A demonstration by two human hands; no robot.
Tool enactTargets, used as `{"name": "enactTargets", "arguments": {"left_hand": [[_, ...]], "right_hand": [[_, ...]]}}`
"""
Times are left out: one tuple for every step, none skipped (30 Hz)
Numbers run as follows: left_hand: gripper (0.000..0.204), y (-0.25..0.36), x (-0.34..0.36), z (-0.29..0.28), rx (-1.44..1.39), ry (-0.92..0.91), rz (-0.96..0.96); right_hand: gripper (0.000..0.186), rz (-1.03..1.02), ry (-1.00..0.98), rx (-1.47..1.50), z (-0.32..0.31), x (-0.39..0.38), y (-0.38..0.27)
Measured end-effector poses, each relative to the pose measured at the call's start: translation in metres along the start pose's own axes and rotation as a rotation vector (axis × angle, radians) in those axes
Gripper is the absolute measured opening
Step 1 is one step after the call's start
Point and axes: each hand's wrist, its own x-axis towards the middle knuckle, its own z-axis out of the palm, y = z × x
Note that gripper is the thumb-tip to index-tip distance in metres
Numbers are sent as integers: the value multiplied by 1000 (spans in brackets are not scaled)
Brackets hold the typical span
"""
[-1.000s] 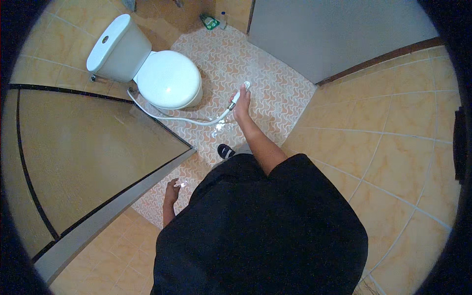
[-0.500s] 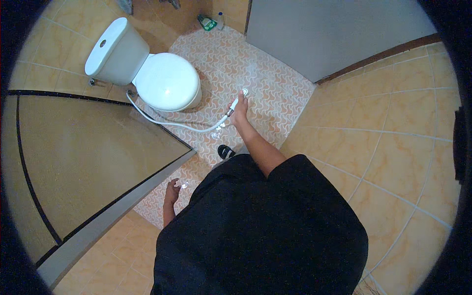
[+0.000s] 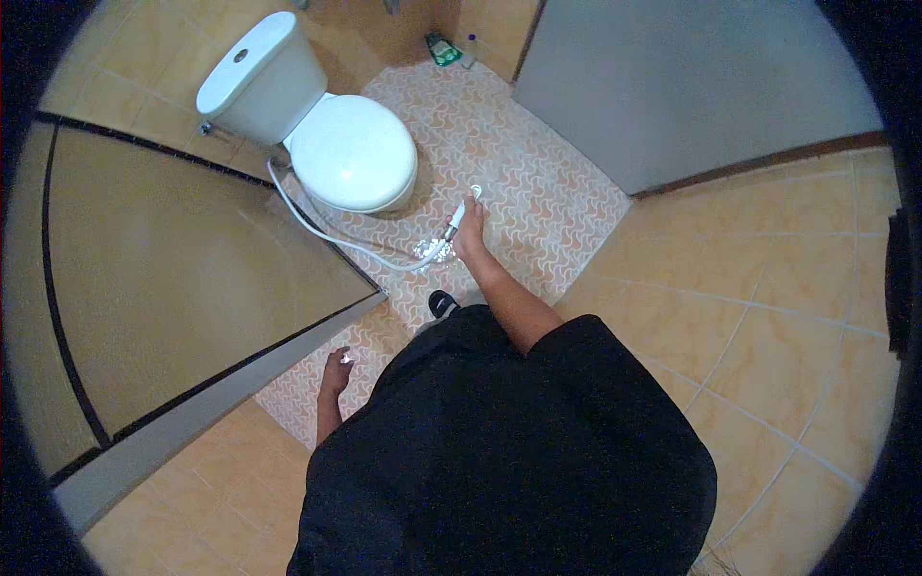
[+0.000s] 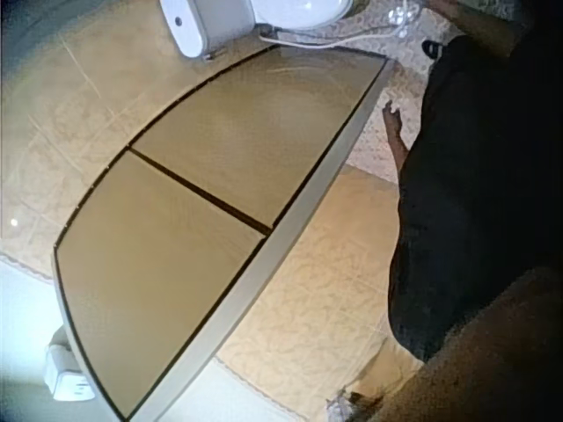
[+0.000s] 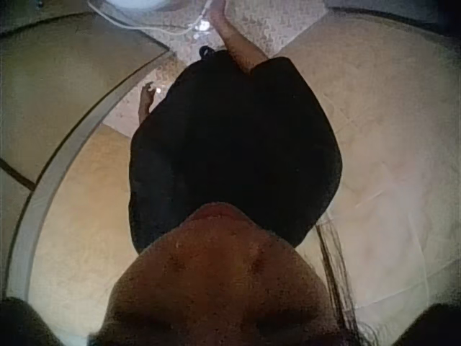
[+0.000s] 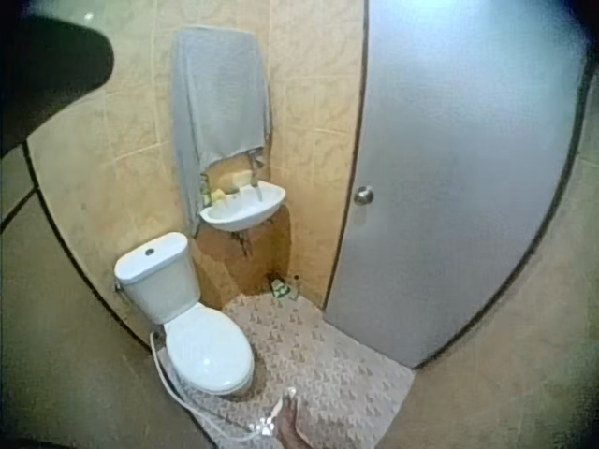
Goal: Spraying water on the bathroom floor and walls using a handheld bidet sprayer.
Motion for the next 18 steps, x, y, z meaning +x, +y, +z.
{"name": "enactTargets", "arguments": {"left_hand": [[35,-3,0,3,31,18,11],[35,-1,-2,5,63,30,23],[35,1,-5,7,52,40,14],[35,4,-7,10,4,22,-15],[35,9,-11,11,-44,5,-45],[35,9,-13,14,-56,16,-54],[35,9,-15,16,-58,19,-71],[35,10,-16,18,-61,25,-87],[35,6,-17,22,-74,39,-96],[35,-1,-18,28,-75,56,-105],[36,-1,-20,32,-76,72,-113],[36,0,-23,37,-90,88,-124],[36,1,-25,42,-74,91,-123],[36,7,-27,44,-56,94,-119],[36,14,-28,47,-69,113,-130],[36,21,-30,50,-94,120,-171],[36,28,-33,55,-121,127,-215],[36,31,-35,62,-136,146,-232]], "right_hand": [[28,19,-17,13,3,0,0],[28,24,-29,2,3,1,2],[27,20,-59,-26,3,3,3],[27,15,-90,-55,4,4,4],[26,31,-123,-49,7,3,3],[26,39,-136,-60,11,1,4],[25,27,-178,-110,15,0,5],[25,15,-223,-158,22,-2,5],[25,21,-240,-169,28,-5,5],[25,56,-300,-238,33,-7,5],[25,90,-360,-307,39,-10,5],[25,98,-380,-318,44,-12,7],[25,75,-431,-421,51,-15,9],[26,48,-482,-522,57,-15,10],[27,49,-529,-558,63,-13,14],[27,55,-553,-567,69,-12,17],[30,80,-594,-603,77,-18,16],[33,105,-635,-639,83,-21,14]]}}
